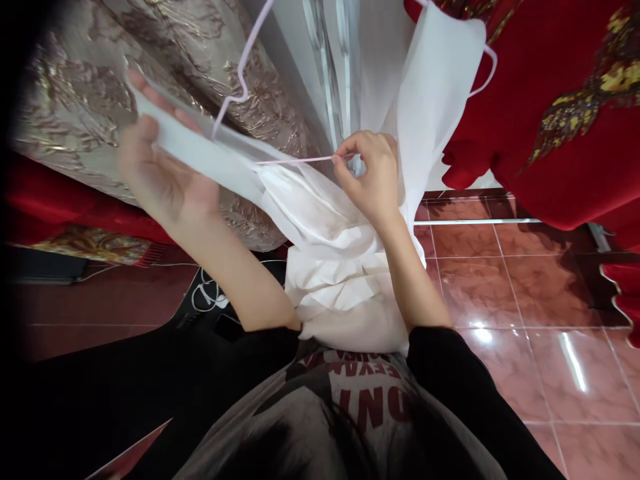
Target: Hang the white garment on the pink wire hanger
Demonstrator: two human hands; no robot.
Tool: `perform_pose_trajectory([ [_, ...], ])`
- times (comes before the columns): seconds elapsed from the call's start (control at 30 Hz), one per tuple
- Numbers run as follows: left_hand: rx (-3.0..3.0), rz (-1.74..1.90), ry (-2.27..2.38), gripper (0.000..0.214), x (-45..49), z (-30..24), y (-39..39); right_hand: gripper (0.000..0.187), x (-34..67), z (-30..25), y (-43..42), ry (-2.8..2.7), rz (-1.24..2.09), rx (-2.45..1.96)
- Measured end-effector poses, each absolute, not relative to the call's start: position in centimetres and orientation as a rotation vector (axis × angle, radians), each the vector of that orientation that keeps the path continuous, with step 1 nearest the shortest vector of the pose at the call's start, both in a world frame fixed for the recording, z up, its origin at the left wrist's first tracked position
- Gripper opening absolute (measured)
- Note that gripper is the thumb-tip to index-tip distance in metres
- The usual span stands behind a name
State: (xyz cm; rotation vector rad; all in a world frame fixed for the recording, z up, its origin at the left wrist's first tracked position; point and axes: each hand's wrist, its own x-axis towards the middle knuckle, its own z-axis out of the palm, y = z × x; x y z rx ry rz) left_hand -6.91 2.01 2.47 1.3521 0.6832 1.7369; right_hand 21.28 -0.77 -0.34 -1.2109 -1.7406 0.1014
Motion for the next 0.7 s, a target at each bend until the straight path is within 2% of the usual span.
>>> perform_pose_trajectory([
  [0.07, 1.110, 1.854, 0.743, 0.049, -7.5, -0.3, 1.3, 0.030, 21.3, -0.5, -0.8, -1.745, 0.113, -1.214],
  [0.17, 1.023, 1.821, 0.752, 0.048, -6.0, -2.9, -0.2, 0.033, 20.8, -0.5, -1.0, -1.748, 0.114, -1.216],
  [0.27, 1.032, 1.709, 0.722, 0.050, -2.9, -3.2, -1.0, 0.032, 20.1, -0.5, -1.3, -1.745, 0.112, -1.215],
  [0.37, 1.079, 1.703, 0.686, 0.050, -0.5, -2.5, -0.8, 0.023, 19.7, -0.1, -1.8, -1.754, 0.148, -1.162],
  [0.47, 1.058, 1.811, 0.704, 0.040, 1.0, -2.0, -0.8, 0.018, 19.9, 0.6, -3.0, -1.778, 0.261, -1.114],
  [0.57, 0.968, 1.871, 0.692, 0.025, 2.0, -1.3, -1.5, 0.022, 20.9, 1.4, -4.5, -1.612, 0.325, -1.026],
  [0.63, 0.915, 1.877, 0.632, 0.012, 2.4, -0.8, -2.0, 0.026, 22.1, 1.6, -5.0, -1.299, 0.167, -0.966],
  [0.7, 0.877, 1.885, 0.589, 0.010, 2.7, -0.3, -2.3, 0.041, 23.6, 1.1, -4.9, -1.035, 0.020, -0.983],
])
